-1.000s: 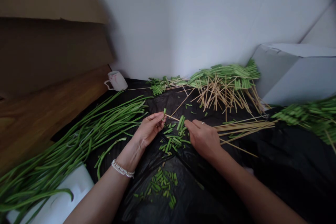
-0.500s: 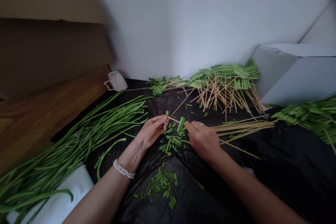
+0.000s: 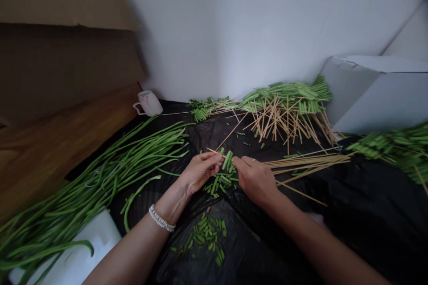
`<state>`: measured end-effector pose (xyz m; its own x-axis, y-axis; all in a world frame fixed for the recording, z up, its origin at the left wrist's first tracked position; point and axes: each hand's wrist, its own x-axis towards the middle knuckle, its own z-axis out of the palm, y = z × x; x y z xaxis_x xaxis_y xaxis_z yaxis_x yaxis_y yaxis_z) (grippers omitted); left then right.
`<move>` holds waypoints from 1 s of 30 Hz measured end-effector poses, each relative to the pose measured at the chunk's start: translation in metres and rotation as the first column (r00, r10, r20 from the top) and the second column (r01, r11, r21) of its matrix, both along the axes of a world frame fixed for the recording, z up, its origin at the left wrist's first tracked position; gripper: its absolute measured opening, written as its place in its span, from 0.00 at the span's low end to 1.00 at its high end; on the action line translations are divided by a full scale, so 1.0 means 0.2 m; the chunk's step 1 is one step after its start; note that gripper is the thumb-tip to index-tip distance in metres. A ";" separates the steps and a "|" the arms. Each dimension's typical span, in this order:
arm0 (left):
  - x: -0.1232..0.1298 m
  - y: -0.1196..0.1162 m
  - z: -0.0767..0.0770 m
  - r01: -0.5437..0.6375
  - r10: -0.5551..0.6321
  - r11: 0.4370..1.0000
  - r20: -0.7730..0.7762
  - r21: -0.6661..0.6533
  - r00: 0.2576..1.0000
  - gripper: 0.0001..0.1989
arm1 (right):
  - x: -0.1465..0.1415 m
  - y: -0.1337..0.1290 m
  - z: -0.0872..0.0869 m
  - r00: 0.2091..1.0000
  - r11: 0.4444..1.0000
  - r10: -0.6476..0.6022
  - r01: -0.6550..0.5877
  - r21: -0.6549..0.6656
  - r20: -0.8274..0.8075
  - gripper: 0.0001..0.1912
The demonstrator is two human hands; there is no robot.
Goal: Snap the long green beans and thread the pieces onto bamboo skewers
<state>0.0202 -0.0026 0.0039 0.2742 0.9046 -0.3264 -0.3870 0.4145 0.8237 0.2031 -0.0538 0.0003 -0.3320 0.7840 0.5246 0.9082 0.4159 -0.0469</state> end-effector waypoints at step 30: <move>0.07 -0.10 -0.03 0.698 0.217 0.487 -0.847 0.525 0.485 0.05 | 0.07 0.04 0.02 0.994 0.987 -0.099 0.105 0.119 -0.052 0.12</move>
<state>0.0347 -0.0234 -0.0028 0.5930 0.7761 0.2145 0.5353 -0.5790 0.6151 0.2170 -0.0457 0.0052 -0.2272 0.7424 0.6303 0.9441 0.3266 -0.0443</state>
